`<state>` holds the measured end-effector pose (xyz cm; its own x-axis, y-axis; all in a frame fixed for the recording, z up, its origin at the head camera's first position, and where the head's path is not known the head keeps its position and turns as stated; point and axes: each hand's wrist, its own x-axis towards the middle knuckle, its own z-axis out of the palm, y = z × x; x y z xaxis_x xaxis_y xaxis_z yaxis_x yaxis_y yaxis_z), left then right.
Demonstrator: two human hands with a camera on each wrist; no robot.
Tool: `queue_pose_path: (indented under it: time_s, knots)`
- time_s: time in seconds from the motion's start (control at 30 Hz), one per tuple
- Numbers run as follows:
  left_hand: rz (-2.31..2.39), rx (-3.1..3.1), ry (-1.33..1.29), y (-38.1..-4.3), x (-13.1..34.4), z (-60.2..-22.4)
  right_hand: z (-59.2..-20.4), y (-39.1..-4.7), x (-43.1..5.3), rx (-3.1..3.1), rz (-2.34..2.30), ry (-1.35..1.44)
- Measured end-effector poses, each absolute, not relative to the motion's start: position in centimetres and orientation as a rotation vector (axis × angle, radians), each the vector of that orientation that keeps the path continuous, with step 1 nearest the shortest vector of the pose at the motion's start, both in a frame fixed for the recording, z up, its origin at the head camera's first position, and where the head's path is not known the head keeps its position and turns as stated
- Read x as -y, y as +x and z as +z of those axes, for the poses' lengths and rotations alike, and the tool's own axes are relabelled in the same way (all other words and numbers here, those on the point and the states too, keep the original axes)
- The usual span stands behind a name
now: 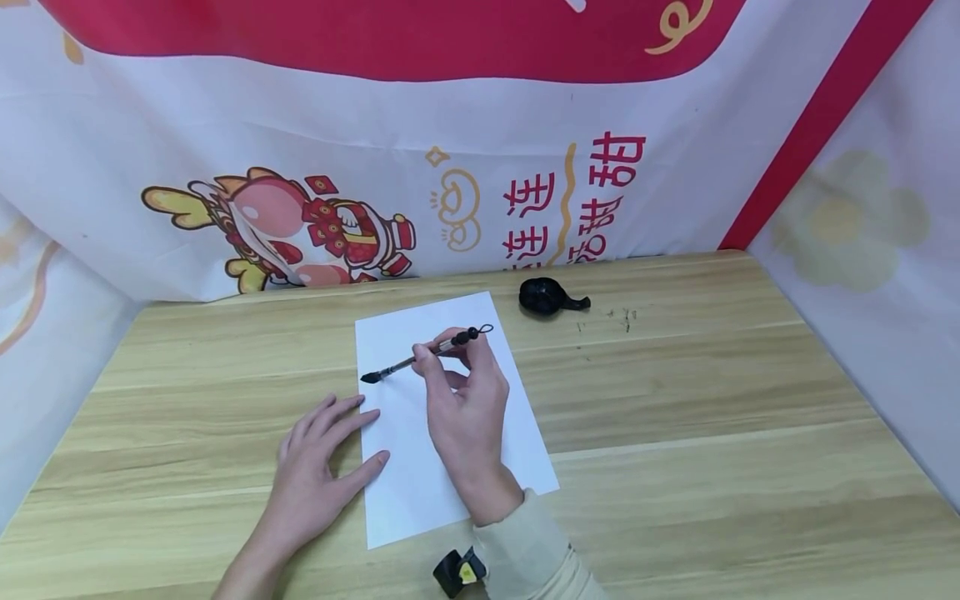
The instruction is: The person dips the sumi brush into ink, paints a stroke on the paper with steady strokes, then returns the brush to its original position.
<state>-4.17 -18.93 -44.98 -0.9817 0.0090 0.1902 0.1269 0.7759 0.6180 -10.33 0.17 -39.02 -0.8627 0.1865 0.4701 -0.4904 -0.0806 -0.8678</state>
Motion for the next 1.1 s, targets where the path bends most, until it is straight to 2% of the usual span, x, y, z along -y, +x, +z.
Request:
queue_pose_path:
  time_s: [0.4, 1.1]
  knots:
    - [-0.981, 2.789, -0.11, -4.22, 18.98, -44.96, -38.87, -10.53, -0.29, 1.723, 2.079, 0.269]
    - [-0.989, 2.792, -0.105, -4.12, 18.89, -45.12, -38.78, -10.69, -0.92, 1.735, 2.038, 0.326]
